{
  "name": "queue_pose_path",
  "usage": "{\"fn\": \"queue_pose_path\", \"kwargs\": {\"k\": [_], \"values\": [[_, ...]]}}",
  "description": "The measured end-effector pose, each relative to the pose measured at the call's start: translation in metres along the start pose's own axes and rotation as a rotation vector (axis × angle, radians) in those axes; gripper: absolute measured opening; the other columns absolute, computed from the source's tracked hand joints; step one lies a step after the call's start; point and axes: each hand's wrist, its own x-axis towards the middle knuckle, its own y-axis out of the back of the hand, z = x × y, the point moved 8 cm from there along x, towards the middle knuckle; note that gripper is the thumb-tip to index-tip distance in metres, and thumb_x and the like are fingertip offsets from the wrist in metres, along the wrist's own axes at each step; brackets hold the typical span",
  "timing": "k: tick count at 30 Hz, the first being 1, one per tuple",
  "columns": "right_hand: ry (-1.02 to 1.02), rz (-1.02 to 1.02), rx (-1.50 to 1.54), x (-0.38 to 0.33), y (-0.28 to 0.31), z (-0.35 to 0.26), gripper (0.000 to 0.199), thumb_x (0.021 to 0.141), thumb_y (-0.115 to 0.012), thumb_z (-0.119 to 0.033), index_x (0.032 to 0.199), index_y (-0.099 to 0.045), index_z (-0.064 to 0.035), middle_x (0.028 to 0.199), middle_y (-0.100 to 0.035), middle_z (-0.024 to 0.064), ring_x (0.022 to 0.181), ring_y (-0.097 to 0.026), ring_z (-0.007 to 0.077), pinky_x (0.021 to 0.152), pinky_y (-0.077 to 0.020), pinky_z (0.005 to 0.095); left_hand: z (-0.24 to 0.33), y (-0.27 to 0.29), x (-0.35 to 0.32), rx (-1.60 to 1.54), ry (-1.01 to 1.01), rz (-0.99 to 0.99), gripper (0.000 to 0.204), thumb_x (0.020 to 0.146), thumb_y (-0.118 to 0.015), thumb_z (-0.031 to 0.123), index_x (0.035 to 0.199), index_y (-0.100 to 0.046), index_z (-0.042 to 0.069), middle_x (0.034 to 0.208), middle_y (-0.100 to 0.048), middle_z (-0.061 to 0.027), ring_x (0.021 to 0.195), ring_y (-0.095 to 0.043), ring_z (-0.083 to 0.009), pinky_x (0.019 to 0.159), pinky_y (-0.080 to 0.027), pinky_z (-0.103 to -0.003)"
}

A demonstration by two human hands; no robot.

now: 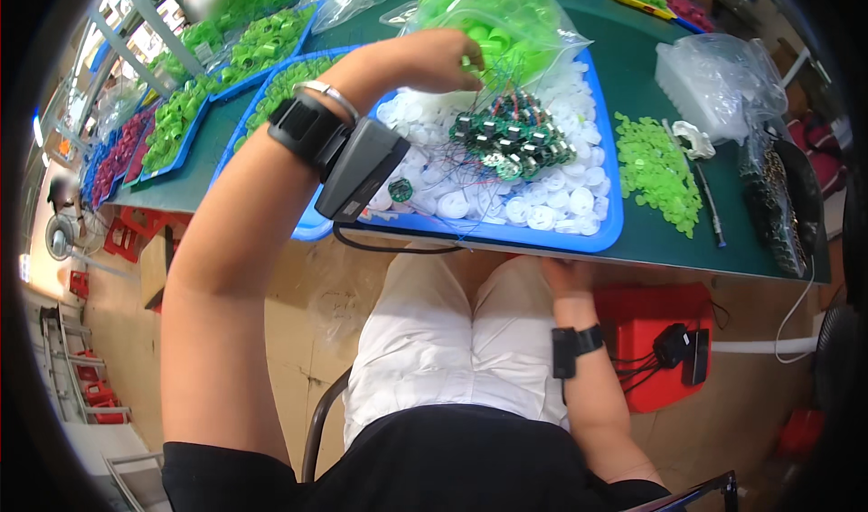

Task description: Assembling small electronic modules with plastic casings and wiring harnesses.

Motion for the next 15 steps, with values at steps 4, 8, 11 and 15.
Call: {"fn": "queue_pose_path", "kwargs": {"k": [4,8,11,15], "values": [[-0.198,-0.069,0.029,-0.035,0.019,-0.036,0.018,0.096,-0.053,-0.026,0.094,-0.059,-0.0084,0.062,-0.046,-0.0029,0.044,-0.034,0.0081,0.037,-0.0335,0.0228,-0.01,0.009,-0.019,-0.166,0.035,0.104,0.039,0.083,-0.066,0.028,0.111,-0.066,0.001,0.097,-0.068,-0.0217,0.088,-0.067,-0.03,0.08,-0.052,-0.038],[-0.415,0.162,-0.342,-0.111,0.045,-0.026,0.019,0.096,-0.053,-0.025,0.09,-0.056,-0.0069,0.053,-0.034,-0.0035,0.042,-0.03,0.0079,0.037,-0.0277,0.0231,-0.008,0.02,-0.044,-0.369,0.066,0.16,0.042,0.083,-0.067,0.028,0.114,-0.064,-0.001,0.09,-0.069,-0.0156,0.077,-0.066,-0.0216,0.072,-0.051,-0.032],[-0.639,0.264,-0.485,-0.153,0.083,-0.02,0.016,0.095,-0.054,-0.021,0.09,-0.055,-0.0057,0.054,-0.035,-0.003,0.042,-0.03,0.0082,0.039,-0.027,0.0223,0.003,0.035,-0.074,-0.504,0.091,0.267,0.039,0.089,-0.065,0.025,0.119,-0.061,0.0,0.093,-0.066,-0.0058,0.08,-0.061,-0.011,0.069,-0.048,-0.025],[-0.856,0.314,-0.473,-0.182,0.12,-0.012,0.022,0.096,-0.054,-0.025,0.088,-0.056,-0.0048,0.055,-0.037,-0.0017,0.043,-0.031,0.009,0.039,-0.0274,0.0217,0.035,0.045,-0.135,-0.741,0.002,0.391,0.041,0.09,-0.066,0.025,0.123,-0.059,0.002,0.099,-0.065,-0.0045,0.085,-0.061,-0.0098,0.072,-0.046,-0.023]]}}
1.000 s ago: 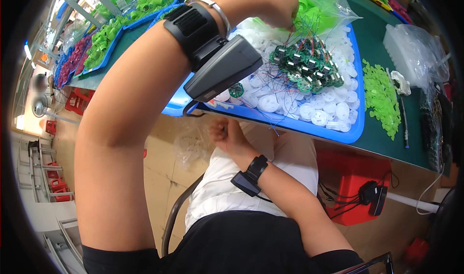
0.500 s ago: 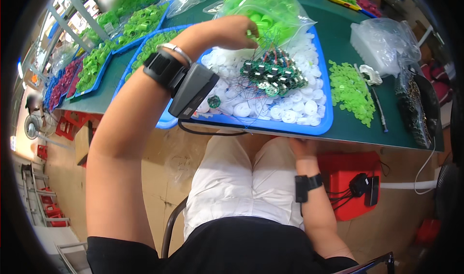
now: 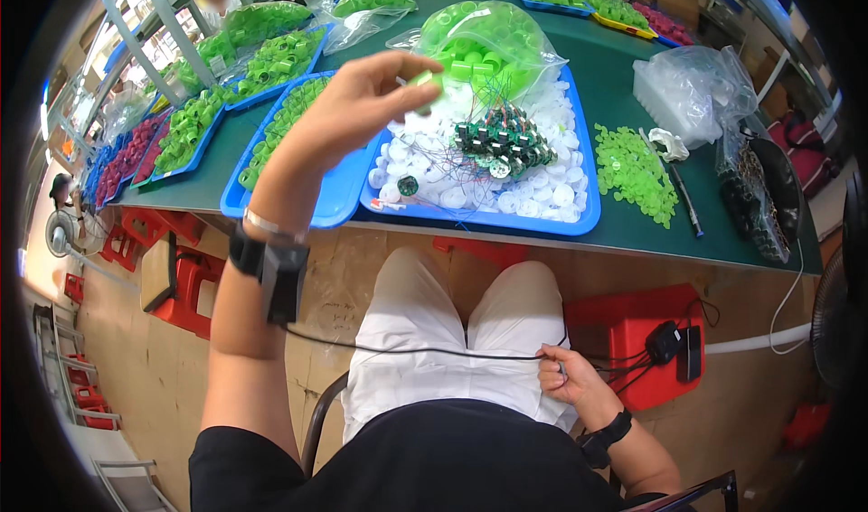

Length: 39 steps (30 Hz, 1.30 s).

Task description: Assembling small electronic modules with plastic casings and wiring harnesses.

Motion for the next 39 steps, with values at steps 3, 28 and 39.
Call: {"fn": "queue_pose_path", "kwargs": {"k": [3,28,39], "values": [[0.03,0.085,-0.164,0.002,0.006,0.002,0.029,0.097,-0.054,-0.032,0.085,-0.055,-0.0049,0.055,-0.035,-0.0026,0.044,-0.03,0.0077,0.04,-0.0253,0.0211,0.009,-0.022,-0.056,-0.25,0.022,-0.038,0.04,0.089,-0.066,0.022,0.123,-0.059,0.001,0.103,-0.066,-0.0054,0.091,-0.061,-0.0109,0.076,-0.047,-0.024],[0.978,-0.075,-0.888,-0.088,-0.148,-0.009,0.033,0.092,-0.061,-0.006,0.123,-0.057,0.0039,0.101,-0.062,0.0083,0.091,-0.065,0.0152,0.083,-0.054,0.029,-0.054,-0.226,-0.185,-1.055,0.465,-0.257,0.036,0.095,-0.06,0.022,0.125,-0.058,0.002,0.104,-0.061,-0.0025,0.083,-0.052,-0.0085,0.076,-0.045,-0.023],[1.082,-0.04,-0.964,-0.097,-0.141,-0.007,0.026,0.094,-0.057,-0.003,0.118,-0.06,0.0052,0.1,-0.064,0.0085,0.09,-0.065,0.0142,0.086,-0.0538,0.0279,-0.059,-0.237,-0.192,-0.885,0.417,-0.078,0.033,0.095,-0.061,0.016,0.123,-0.056,0.0,0.104,-0.063,-0.0053,0.09,-0.058,-0.0099,0.076,-0.047,-0.024]]}}
